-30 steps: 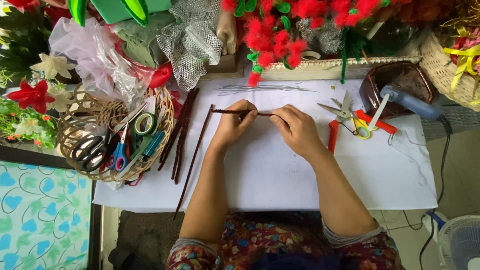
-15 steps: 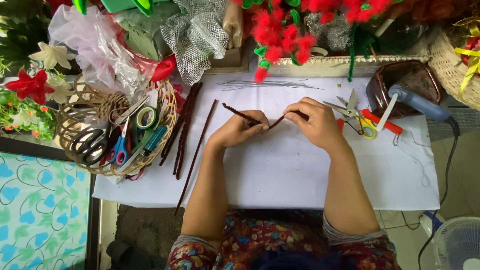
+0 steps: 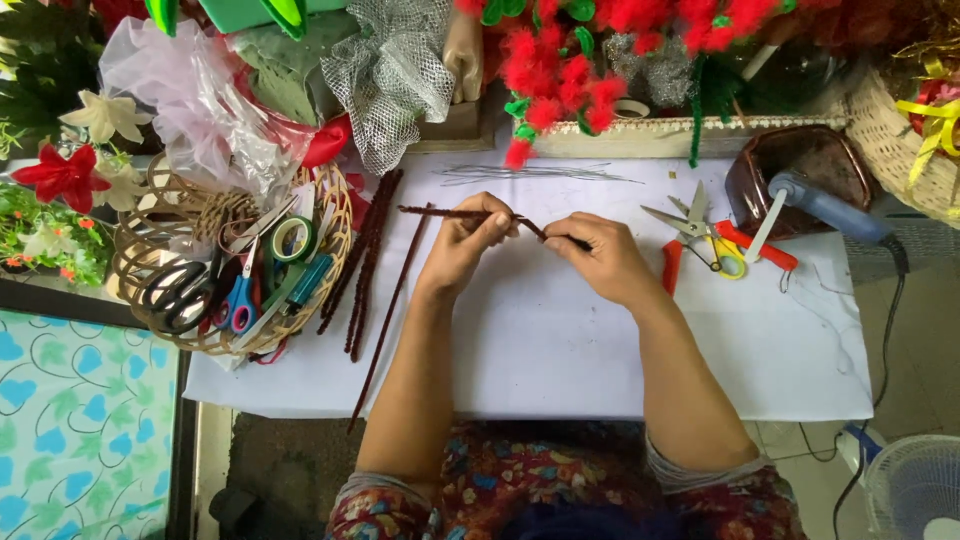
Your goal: Assembling a rectangular frame by bending and joining brown pipe cleaners at a design station.
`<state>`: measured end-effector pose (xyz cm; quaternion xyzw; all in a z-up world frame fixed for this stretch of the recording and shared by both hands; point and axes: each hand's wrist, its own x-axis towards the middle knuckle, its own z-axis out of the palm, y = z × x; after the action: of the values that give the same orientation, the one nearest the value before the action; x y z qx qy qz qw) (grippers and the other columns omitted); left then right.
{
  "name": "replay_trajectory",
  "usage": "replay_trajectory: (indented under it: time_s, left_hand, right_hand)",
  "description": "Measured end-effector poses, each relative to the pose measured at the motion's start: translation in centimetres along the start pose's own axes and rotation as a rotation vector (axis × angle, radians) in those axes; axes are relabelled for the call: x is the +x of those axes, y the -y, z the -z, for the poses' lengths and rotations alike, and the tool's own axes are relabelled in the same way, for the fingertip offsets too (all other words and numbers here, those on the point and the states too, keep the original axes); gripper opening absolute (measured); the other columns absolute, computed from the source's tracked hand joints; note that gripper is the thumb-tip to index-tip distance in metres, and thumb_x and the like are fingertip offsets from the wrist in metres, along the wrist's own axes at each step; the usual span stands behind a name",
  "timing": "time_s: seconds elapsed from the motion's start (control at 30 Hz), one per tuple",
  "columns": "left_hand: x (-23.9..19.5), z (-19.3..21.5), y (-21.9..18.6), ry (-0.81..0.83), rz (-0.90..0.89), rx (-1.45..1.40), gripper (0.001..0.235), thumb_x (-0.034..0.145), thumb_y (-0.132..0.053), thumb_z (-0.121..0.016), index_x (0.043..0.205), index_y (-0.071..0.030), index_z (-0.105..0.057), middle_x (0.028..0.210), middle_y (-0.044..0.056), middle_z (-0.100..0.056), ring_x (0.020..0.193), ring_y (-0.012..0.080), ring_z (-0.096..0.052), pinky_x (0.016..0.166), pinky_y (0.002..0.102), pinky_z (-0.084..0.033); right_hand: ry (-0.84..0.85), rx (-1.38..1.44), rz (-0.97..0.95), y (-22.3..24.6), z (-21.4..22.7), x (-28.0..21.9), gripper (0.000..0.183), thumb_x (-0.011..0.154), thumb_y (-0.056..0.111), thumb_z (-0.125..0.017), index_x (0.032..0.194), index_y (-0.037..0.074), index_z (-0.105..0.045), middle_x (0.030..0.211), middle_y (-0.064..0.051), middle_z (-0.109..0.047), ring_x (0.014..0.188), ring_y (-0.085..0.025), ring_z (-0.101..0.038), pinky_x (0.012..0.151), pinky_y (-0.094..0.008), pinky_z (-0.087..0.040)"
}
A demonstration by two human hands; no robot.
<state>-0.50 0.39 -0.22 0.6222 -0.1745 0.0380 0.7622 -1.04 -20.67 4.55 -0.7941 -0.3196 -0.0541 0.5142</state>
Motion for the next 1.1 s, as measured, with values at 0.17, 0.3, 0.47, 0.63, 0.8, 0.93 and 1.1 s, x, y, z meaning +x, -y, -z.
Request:
replay_trajectory:
  time_s: [0.17,0.3,0.47,0.63,0.8,0.93,1.1]
  left_hand:
    - [0.5,-0.3,0.2,-0.126,-0.037,0.216,0.015,0.094,-0.018,-0.063,0.087,-0.005,-0.066,0.074,0.010,-0.066,0.069,0.0140,-0.054,0.063,0.023,-0.042]
    - [0.7,-0.2,0.9,-0.186,-0.115,0.476,0.010,0.093,-0.015,-0.064,0.088,-0.008,-0.066,0.075,0.011,-0.068,0.066,0.0200,-0.058,0.061,0.029,-0.045]
    - [0.8,-0.9,0.7,-0.209,-0.084,0.527,0.009,0.094,-0.014,-0.064,0.090,-0.007,-0.069,0.076,0.013,-0.069,0.068,0.0237,-0.064,0.064,0.031,-0.049]
    - [0.7,-0.2,2.5,-0.239,-0.020,0.443,0.011,0.094,-0.014,-0.063,0.091,-0.005,-0.070,0.077,0.014,-0.070,0.070,0.0218,-0.065,0.068,0.031,-0.051]
    - [0.4,0.5,2.3,-0.281,0.035,0.323,0.012,0.094,-0.014,-0.062,0.089,-0.004,-0.068,0.075,0.011,-0.069,0.070,0.0174,-0.063,0.069,0.029,-0.049]
    - [0.3,0.5,1.9,-0.260,0.031,0.263,0.011,0.093,-0.012,-0.063,0.088,-0.002,-0.067,0.072,0.012,-0.068,0.067,0.0172,-0.062,0.067,0.029,-0.050]
    - [0.4,0.4,2.8,-0.223,0.042,0.184,0.012,0.091,-0.013,-0.066,0.086,-0.002,-0.066,0.069,0.012,-0.068,0.064,0.0157,-0.062,0.064,0.027,-0.051]
  right_hand:
    - [0.063,0.019,-0.019,0.4,-0.4,-0.2,0.012,0.092,0.002,-0.061,0.095,0.006,-0.071,0.063,-0.008,-0.059,0.061,-0.021,-0.059,0.059,-0.033,-0.050]
    - [0.078,0.090,-0.049,1.0,-0.1,-0.3,0.013,0.095,0.004,-0.056,0.095,0.003,-0.070,0.062,-0.007,-0.057,0.062,-0.016,-0.058,0.058,-0.031,-0.049]
    - [0.106,0.130,-0.096,0.9,0.0,-0.3,0.014,0.096,0.008,-0.055,0.095,0.005,-0.069,0.061,-0.006,-0.059,0.062,-0.014,-0.056,0.058,-0.030,-0.049]
    - [0.139,0.163,-0.179,-0.6,-0.7,-0.6,0.013,0.096,0.013,-0.057,0.097,0.006,-0.068,0.063,-0.007,-0.062,0.061,-0.013,-0.055,0.059,-0.028,-0.049]
    - [0.159,0.389,-0.305,-0.6,-0.7,-0.7,0.028,0.103,0.019,-0.042,0.098,0.007,-0.066,0.068,-0.009,-0.065,0.062,-0.014,-0.059,0.059,-0.027,-0.050]
    - [0.090,0.293,-0.218,-1.9,-1.8,-0.7,0.018,0.097,0.007,-0.051,0.108,0.005,-0.065,0.078,-0.008,-0.068,0.066,-0.012,-0.058,0.064,-0.027,-0.053]
    - [-0.166,-0.212,0.147,-3.8,-4.0,-1.4,0.032,0.083,0.002,-0.070,0.114,0.010,-0.063,0.080,-0.001,-0.062,0.062,-0.014,-0.061,0.056,-0.024,-0.053]
